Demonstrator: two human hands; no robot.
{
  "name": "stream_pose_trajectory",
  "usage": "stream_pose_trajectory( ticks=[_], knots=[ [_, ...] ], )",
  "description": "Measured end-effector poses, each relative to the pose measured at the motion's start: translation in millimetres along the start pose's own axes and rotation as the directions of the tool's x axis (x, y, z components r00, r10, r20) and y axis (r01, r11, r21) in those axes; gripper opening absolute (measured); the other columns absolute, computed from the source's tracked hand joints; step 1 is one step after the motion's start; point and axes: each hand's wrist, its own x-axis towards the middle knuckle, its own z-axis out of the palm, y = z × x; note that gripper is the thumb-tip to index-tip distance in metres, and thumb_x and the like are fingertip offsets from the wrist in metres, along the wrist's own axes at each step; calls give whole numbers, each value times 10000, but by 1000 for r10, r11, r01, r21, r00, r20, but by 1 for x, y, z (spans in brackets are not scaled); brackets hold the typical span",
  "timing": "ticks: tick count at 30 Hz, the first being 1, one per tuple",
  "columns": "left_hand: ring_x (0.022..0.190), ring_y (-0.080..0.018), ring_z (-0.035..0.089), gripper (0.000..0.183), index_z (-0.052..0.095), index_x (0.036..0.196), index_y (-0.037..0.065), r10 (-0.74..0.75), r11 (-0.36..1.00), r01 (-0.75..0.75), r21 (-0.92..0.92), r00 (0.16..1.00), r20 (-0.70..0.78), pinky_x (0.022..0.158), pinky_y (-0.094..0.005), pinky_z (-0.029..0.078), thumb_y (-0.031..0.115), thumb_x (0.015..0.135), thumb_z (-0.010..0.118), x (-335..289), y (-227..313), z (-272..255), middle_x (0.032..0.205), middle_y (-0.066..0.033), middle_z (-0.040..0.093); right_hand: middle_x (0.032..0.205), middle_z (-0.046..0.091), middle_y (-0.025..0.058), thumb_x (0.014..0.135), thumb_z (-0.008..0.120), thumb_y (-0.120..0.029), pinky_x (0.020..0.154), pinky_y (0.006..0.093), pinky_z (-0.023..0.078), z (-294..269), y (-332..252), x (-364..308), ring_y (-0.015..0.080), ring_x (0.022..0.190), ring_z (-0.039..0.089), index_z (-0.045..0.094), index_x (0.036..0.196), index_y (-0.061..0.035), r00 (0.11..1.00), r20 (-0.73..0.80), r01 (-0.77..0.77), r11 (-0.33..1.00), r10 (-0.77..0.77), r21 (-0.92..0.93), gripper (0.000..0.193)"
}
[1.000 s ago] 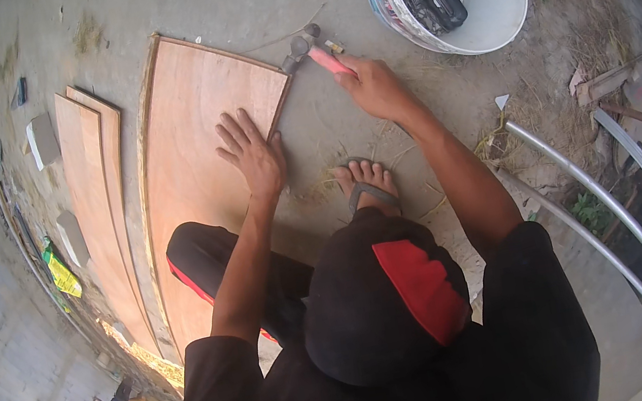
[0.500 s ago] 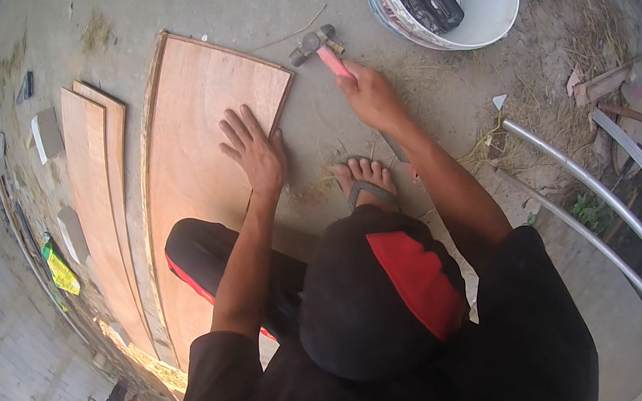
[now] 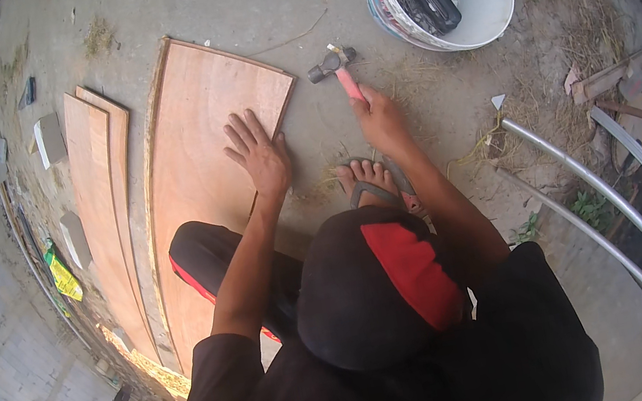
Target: The person prepares plywood boards on the ground, then uses a hammer to drive nails into one of the boards.
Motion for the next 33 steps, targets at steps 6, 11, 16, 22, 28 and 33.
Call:
stream_pose_trajectory(
  ticks=[6, 11, 16, 22, 28, 33],
  knots=[
    [1555, -517, 32, 877, 143, 1643, 36, 5, 1000, -6, 14, 1000, 7, 1172, -743, 84, 244, 959, 650, -1, -1, 0, 1695, -287, 60, 967, 679, 293, 988, 587, -239, 806, 507, 508, 11, -22, 1, 481, 940, 666, 646, 1231, -1, 999, 29, -25, 1000, 24, 14, 346],
    [1553, -519, 38, 867, 158, 1639, 31, 6, 1000, -6, -3, 1000, -13, 1172, -742, 89, 247, 959, 652, 1, 1, 0, 1693, -288, 69, 956, 675, 295, 987, 576, -235, 801, 511, 505, 5, -24, -1, 488, 942, 661, 633, 1230, 4, 999, 49, 22, 1000, -22, -17, 346],
    [1568, -489, 8, 882, 121, 1654, 59, 3, 1000, -3, 14, 1000, -9, 1189, -725, 46, 267, 971, 638, 0, -3, -1, 1709, -258, 35, 942, 667, 305, 985, 573, -236, 788, 513, 504, 17, -24, -13, 502, 929, 648, 628, 1219, 13, 1000, -8, 0, 1000, -1, -27, 346],
    [1465, -522, 262, 714, 402, 1536, 51, 107, 986, -106, -131, 994, -3, 1176, -646, 228, 418, 977, 653, 23, -8, -41, 1574, -325, 322, 794, 623, 188, 996, 582, -230, 647, 433, 471, 17, 7, -12, 331, 727, 597, 633, 1246, -12, 1000, 1, 18, 1000, -18, 2, 336],
    [1509, -492, 197, 1041, 361, 1552, 40, -235, 964, 211, -161, 960, -151, 1187, -682, 174, 731, 839, 672, 119, -121, -54, 1615, -305, 260, 744, 634, 124, 1002, 599, -224, 648, 412, 520, -4, -1, -35, 262, 630, 618, 643, 1301, -59, 986, -99, 114, 976, -134, -186, 343],
    [1568, -466, 46, 1268, 174, 1637, 56, -356, 932, 349, -96, 932, -71, 1192, -717, 102, 821, 757, 673, 124, -145, -28, 1678, -296, 125, 1046, 672, 195, 967, 638, -184, 871, 465, 531, -29, -25, -38, 388, 929, 653, 654, 1302, -64, 908, -226, 192, 829, -353, -525, 356]
  ],
)
